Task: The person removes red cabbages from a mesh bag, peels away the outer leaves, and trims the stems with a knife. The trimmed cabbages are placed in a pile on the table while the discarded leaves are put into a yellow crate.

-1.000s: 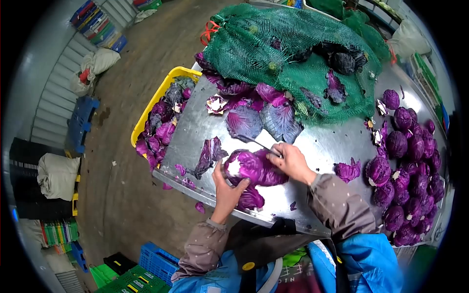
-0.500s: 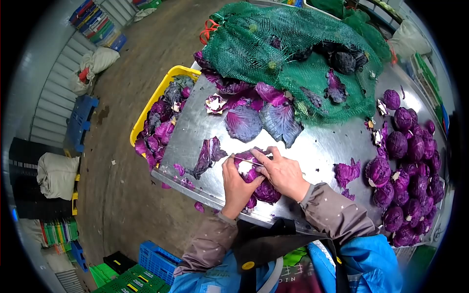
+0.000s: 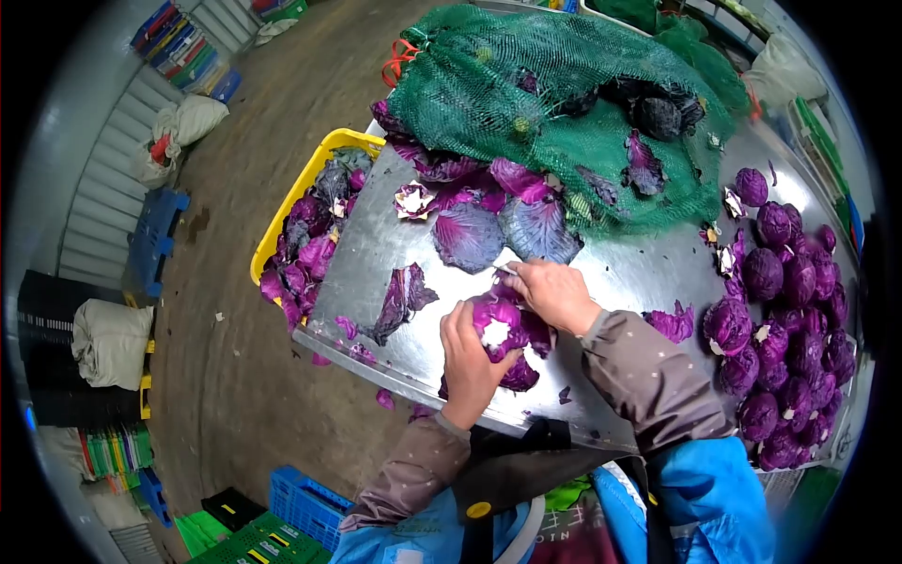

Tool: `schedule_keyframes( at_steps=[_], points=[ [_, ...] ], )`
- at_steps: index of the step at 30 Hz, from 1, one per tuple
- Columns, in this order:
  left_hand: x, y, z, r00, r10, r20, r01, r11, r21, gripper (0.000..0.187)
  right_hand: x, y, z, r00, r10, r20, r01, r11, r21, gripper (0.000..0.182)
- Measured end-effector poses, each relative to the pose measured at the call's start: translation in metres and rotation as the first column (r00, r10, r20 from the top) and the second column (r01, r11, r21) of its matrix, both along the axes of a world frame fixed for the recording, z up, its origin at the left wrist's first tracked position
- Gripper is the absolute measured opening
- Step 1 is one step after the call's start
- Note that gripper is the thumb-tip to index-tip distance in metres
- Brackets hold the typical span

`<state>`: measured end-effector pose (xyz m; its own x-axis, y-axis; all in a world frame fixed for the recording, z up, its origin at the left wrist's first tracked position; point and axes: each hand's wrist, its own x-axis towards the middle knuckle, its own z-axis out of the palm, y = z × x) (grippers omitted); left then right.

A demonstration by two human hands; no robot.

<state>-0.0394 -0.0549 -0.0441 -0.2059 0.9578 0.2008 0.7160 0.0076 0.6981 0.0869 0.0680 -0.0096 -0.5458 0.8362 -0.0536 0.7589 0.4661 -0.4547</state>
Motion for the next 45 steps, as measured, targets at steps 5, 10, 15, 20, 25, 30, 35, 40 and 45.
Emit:
schedule_keyframes(
  at_steps=[5, 10, 15, 20, 25, 30, 35, 40, 45],
  points=[
    [-0.009, -0.006, -0.007, 0.991, -0.051, 0.123, 0.049, 0.999, 0.013, 0.093, -0.002, -0.024, -0.010, 0.977, -0.090, -0.194, 0.067, 0.990, -0.121, 0.043],
    [-0.019, -0.006, -0.011, 0.977, -0.172, 0.127, 0.167, 0.985, 0.046, 0.092, -0.007, -0.001, -0.042, 0.931, -0.241, -0.273, 0.231, 0.970, -0.070, 0.033],
    [-0.035, -0.013, -0.014, 0.966, -0.218, 0.141, 0.218, 0.976, 0.014, 0.093, -0.007, 0.012, -0.051, 0.907, -0.375, -0.192, 0.333, 0.917, -0.218, 0.035],
    [-0.049, -0.041, -0.039, 0.970, -0.174, 0.167, 0.157, 0.981, 0.112, 0.096, 0.013, 0.005, -0.060, 0.888, -0.409, -0.213, 0.305, 0.867, -0.394, 0.046],
    [-0.046, -0.029, -0.011, 0.992, -0.069, 0.106, 0.073, 0.997, -0.034, 0.099, 0.005, -0.021, -0.011, 0.992, -0.094, -0.086, 0.033, 0.843, -0.537, 0.110],
    [-0.023, -0.020, 0.047, 0.874, -0.258, -0.412, 0.200, 0.963, -0.181, 0.093, 0.009, -0.028, -0.037, 0.848, -0.115, -0.517, -0.210, 0.823, -0.528, 0.084],
    [-0.045, -0.023, 0.026, 0.967, -0.160, -0.197, 0.121, 0.973, -0.198, 0.092, -0.002, -0.021, -0.036, 0.979, -0.191, -0.068, 0.145, 0.895, -0.422, 0.059],
    [-0.102, -0.032, 0.005, 0.628, 0.202, 0.752, 0.110, 0.933, -0.342, 0.075, 0.005, -0.006, -0.029, 0.992, -0.120, -0.048, 0.095, 0.927, -0.362, 0.047],
    [-0.091, -0.037, 0.016, -0.291, 0.168, 0.942, 0.115, 0.983, -0.140, 0.071, 0.028, 0.008, -0.029, 0.925, -0.160, -0.344, 0.019, 0.926, -0.377, 0.043]
  ],
)
